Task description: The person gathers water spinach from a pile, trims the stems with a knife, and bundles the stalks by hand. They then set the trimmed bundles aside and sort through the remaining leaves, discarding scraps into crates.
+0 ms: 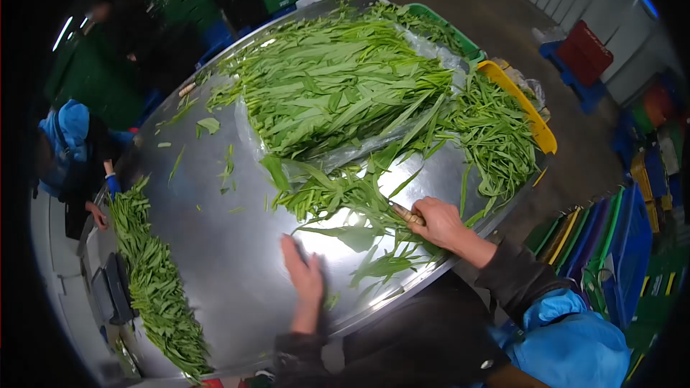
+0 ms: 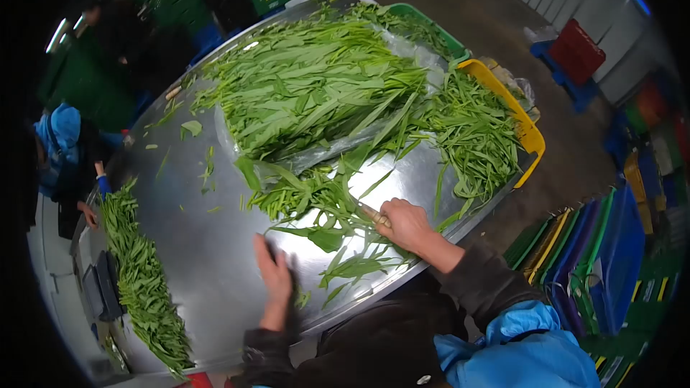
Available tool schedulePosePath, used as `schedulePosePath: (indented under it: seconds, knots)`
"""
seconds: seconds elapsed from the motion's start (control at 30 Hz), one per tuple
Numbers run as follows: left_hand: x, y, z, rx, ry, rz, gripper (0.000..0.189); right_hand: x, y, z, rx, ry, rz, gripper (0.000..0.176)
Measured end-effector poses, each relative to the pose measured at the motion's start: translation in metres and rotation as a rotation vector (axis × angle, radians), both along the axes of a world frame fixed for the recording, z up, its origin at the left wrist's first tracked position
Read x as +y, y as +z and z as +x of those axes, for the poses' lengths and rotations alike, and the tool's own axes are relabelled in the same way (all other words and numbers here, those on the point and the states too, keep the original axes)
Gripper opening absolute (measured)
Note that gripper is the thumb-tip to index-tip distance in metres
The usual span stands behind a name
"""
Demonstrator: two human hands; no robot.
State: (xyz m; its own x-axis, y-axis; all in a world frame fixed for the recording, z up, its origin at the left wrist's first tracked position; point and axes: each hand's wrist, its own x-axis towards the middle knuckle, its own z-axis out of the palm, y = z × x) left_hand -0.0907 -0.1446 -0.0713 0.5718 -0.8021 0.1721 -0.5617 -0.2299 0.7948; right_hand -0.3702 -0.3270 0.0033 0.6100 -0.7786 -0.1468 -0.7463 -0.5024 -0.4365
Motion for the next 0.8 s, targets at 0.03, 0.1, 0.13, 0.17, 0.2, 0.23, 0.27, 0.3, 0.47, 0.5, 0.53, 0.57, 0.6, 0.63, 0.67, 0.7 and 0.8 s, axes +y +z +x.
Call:
schedulePosePath:
  seconds: [0.03,0.1,0.13,0.17,0.2,0.23,0.27,0.3,0.47,0.5,0.53,0.57,0.6,0.63,0.67,0.7,0.8]
  knots:
    - [-0.015,-0.012,0.02,0.011,0.093,-0.002,0.066,-0.003,-0.008,-0.006,-0.002,0.018,0.025,0.03]
    - [-0.04,-0.019,0.053,-0.025,0.241,0.01,0.066,-0.005,-0.022,-0.014,-0.029,-0.019,0.042,0.031]
    - [-0.056,-0.016,0.067,-0.076,0.29,0.014,0.067,-0.008,-0.024,-0.012,-0.037,-0.001,0.051,0.031]
    - [-0.071,-0.018,0.082,-0.103,0.324,0.021,0.064,-0.009,-0.026,-0.005,-0.056,-0.013,0.075,0.033]
    - [-0.085,-0.021,0.094,-0.13,0.353,0.026,0.062,-0.01,-0.028,0.0,-0.076,-0.029,0.098,0.034]
    - [-0.098,-0.024,0.104,-0.139,0.358,0.03,0.062,-0.013,-0.028,0.003,-0.083,-0.024,0.104,0.034]
    - [-0.11,-0.026,0.112,-0.165,0.324,0.074,0.056,-0.015,-0.028,0.005,-0.073,-0.013,0.123,0.034]
    - [-0.117,-0.026,0.114,-0.188,0.286,0.12,0.051,-0.013,-0.03,0.006,-0.06,-0.006,0.144,0.033]
    - [-0.134,-0.037,0.035,-0.265,0.031,0.026,0.045,-0.02,-0.03,-0.039,-0.266,-0.387,0.392,0.039]
    - [-0.136,-0.028,0.008,-0.204,-0.063,-0.028,0.049,-0.02,-0.023,-0.049,-0.355,-0.533,0.48,0.046]
    - [-0.135,-0.042,-0.021,-0.294,-0.054,-0.041,0.053,-0.021,-0.019,-0.055,-0.447,-0.678,0.568,0.052]
    - [-0.133,-0.036,-0.054,-0.195,-0.08,0.005,0.057,-0.024,-0.019,-0.058,-0.451,-0.662,0.567,0.052]
    - [-0.128,-0.029,-0.075,-0.046,-0.205,0.223,0.055,-0.027,-0.02,-0.061,-0.569,-0.677,0.454,0.055]
    - [-0.128,-0.037,-0.103,-0.169,-0.231,-0.015,0.048,-0.028,-0.018,-0.058,-0.686,-0.689,0.341,0.058]
    - [-0.122,-0.01,-0.111,-0.075,-0.497,0.078,0.05,-0.029,-0.015,-0.051,-0.69,-0.674,0.34,0.058]
    - [-0.117,-0.007,-0.119,-0.06,-0.621,0.068,0.057,-0.032,-0.011,-0.043,-0.891,-0.708,0.477,0.057]
    - [-0.101,0.019,-0.116,-0.157,-0.645,-0.018,0.059,-0.043,0.002,-0.027,-1.011,-0.73,0.642,0.052]
